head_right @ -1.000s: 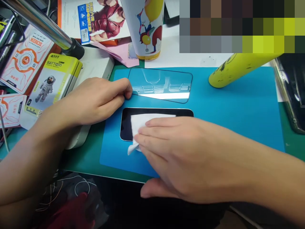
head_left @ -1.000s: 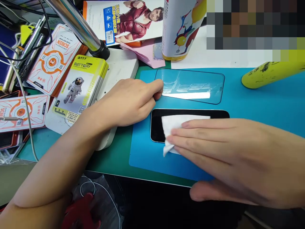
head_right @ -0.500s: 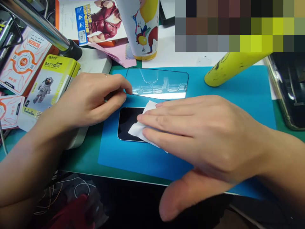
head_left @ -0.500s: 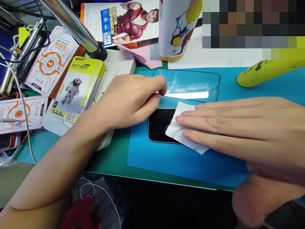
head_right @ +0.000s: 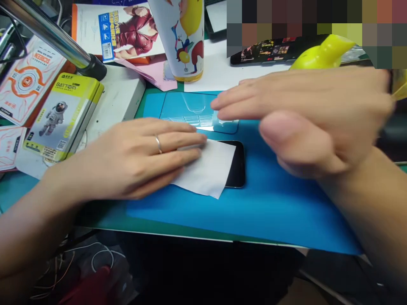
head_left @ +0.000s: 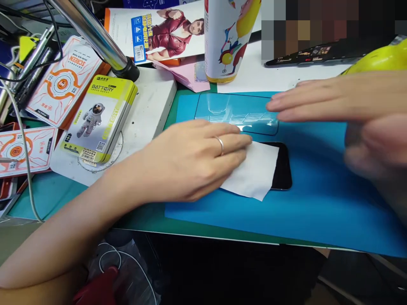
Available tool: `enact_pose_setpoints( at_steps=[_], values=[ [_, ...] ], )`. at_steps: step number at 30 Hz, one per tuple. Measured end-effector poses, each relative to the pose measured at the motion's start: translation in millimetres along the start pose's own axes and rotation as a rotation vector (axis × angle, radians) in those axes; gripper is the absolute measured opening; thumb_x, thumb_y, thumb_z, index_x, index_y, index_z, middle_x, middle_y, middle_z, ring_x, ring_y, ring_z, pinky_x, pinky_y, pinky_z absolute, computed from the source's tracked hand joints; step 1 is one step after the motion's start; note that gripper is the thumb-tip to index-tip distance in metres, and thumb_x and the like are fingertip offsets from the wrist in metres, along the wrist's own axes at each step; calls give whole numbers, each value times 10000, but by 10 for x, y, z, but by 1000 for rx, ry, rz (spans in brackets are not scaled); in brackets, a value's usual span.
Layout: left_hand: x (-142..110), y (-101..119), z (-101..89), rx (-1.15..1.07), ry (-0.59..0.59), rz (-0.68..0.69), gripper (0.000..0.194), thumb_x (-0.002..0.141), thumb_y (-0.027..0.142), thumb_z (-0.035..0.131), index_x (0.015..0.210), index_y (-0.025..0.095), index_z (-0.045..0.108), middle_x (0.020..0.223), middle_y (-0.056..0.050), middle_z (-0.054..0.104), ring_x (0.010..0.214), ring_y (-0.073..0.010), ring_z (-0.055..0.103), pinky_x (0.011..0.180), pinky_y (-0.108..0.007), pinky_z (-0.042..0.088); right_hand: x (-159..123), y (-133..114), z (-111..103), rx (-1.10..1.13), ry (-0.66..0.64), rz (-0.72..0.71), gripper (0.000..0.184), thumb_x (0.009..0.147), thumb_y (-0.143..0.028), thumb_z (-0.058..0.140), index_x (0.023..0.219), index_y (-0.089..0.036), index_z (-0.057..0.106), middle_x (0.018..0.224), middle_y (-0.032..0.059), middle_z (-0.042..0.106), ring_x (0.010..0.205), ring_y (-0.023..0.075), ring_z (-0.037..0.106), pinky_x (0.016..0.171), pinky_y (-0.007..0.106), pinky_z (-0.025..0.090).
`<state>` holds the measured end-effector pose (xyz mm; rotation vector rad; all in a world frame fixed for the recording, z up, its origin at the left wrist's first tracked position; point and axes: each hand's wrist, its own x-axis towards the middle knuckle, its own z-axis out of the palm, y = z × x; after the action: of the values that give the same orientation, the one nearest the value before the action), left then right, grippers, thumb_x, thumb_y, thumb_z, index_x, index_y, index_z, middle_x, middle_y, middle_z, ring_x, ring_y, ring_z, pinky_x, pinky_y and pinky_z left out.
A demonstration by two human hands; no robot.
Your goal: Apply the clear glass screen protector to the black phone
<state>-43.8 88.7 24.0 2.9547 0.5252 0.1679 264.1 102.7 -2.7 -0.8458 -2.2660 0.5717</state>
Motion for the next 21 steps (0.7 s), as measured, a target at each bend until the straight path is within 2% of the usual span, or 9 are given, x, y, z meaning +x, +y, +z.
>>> enact_pose_setpoints(
  at_steps=[2, 4, 6, 8, 11, 13, 16, 19, 21],
  values=[
    [2, 99, 80, -51, -54, -11, 487, 1159, 368, 394, 1517, 109, 598, 1703, -134, 508, 1584, -321, 499, 1292, -505, 456, 35, 18, 14, -7, -85, -27, 465, 1133, -439, 390, 1430, -346, 736, 1523, -4, 711, 1425, 236, 658, 1245, 398, 491],
    [3, 200, 162, -114, -107, -60, 672, 1143, 535, 425, 1658, 103, 429, 1782, -153, 353, 1670, -340, 343, 1358, -567, 353, 81, 14, 70, 17, -94, -33, 480, 1140, -338, 375, 1531, -303, 652, 1611, 13, 635, 1490, 229, 603, 1278, 411, 457],
    [13, 290, 230, -143, -130, -96, 815, 1113, 648, 433, 1716, 112, 315, 1816, -148, 249, 1708, -329, 226, 1391, -592, 270, 120, 13, 125, 49, -66, -28, 493, 1127, -295, 389, 1562, -256, 618, 1659, 27, 584, 1537, 234, 551, 1313, 417, 405],
    [36, 361, 280, -134, -137, -80, 868, 1103, 696, 406, 1733, 114, 271, 1830, -134, 186, 1724, -304, 159, 1415, -571, 192, 141, 24, 152, 76, -46, -26, 498, 1113, -291, 414, 1561, -213, 617, 1693, 54, 540, 1571, 243, 507, 1337, 416, 357],
    [86, 422, 332, -107, -137, 24, 863, 1110, 698, 375, 1737, 115, 268, 1836, -107, 162, 1730, -283, 137, 1426, -521, 156, 139, 50, 151, 99, -56, -43, 497, 1114, -296, 422, 1562, -209, 617, 1716, 78, 506, 1592, 261, 478, 1349, 456, 331],
    [113, 429, 354, -87, -129, 62, 828, 1115, 683, 380, 1737, 143, 289, 1834, -99, 186, 1725, -286, 168, 1417, -518, 193, 130, 61, 149, 104, -84, -59, 501, 1115, -311, 411, 1575, -271, 605, 1724, 43, 500, 1593, 285, 477, 1346, 530, 334],
    [128, 400, 363, -42, -100, 5, 830, 1117, 700, 341, 1721, 130, 326, 1818, -142, 238, 1709, -309, 234, 1399, -537, 230, 123, 65, 156, 107, -121, -65, 508, 1108, -352, 415, 1585, -345, 591, 1736, -1, 482, 1598, 317, 466, 1337, 603, 329],
    [123, 352, 351, -3, -71, -71, 911, 1096, 756, 302, 1709, 83, 328, 1807, -180, 250, 1707, -338, 228, 1392, -554, 228, 125, 71, 167, 112, -125, -69, 511, 1108, -355, 417, 1586, -319, 595, 1734, 23, 484, 1604, 305, 458, 1345, 576, 329],
    [121, 332, 346, 4, -66, -65, 943, 1087, 773, 302, 1719, 74, 296, 1815, -182, 215, 1711, -346, 208, 1394, -555, 219, 132, 79, 175, 119, -116, -93, 507, 1114, -331, 410, 1585, -299, 595, 1730, 35, 491, 1605, 282, 457, 1348, 543, 337]
  ],
)
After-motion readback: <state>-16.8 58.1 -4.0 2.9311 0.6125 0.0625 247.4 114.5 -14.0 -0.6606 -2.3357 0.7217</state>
